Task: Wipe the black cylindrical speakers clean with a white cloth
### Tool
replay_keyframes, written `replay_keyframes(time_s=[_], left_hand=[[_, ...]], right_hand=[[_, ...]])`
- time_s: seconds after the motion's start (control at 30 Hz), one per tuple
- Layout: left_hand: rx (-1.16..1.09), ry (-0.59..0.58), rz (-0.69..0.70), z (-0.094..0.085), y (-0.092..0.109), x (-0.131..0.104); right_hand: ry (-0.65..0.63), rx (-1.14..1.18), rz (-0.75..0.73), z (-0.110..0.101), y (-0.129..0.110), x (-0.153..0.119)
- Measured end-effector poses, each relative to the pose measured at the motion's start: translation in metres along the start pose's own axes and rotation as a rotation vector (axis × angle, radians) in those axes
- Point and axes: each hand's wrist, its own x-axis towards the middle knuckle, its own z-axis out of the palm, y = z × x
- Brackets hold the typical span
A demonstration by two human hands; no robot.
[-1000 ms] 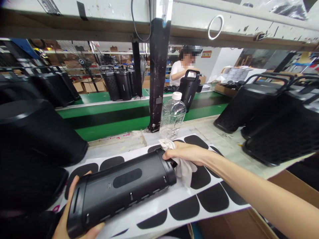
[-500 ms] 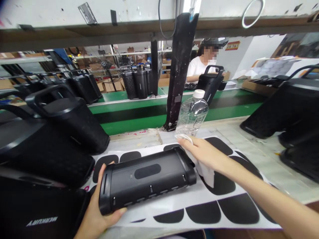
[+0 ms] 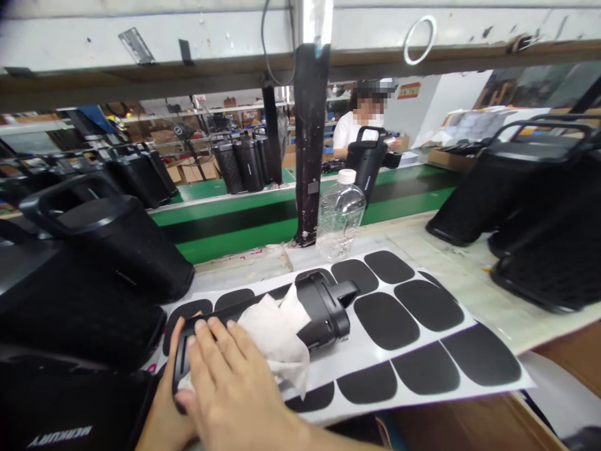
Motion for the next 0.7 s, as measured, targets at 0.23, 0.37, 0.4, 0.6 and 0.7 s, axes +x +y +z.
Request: replay_keyframes(time_s=[0.23, 0.37, 0.4, 0.6, 0.7], left_hand=[[0.096, -0.025, -0.034, 0.000, 0.010, 0.003], [0.078, -0.030, -0.047, -0.001, 0.010, 0.003], [0.072, -0.031, -0.044, -0.001, 0.009, 0.002], [0.067, -0.059, -0.003, -0.002, 0.012, 0.002], [0.073, -0.065, 0.086, -0.002, 0.010, 0.002]], right_hand=[[-0.318, -0.108, 0.378, -0.039, 0.109, -0.010], [-0.322, -0.082, 0.950, -0.078, 0.172, -0.022], [-0.313, -0.039, 1.093, -0.086, 0.182, -0.026], [-0.360, 0.486, 1.360, -0.075, 0.190, -0.056], [-0.279, 0.761, 1.366, -0.058, 0.181, -0.058]])
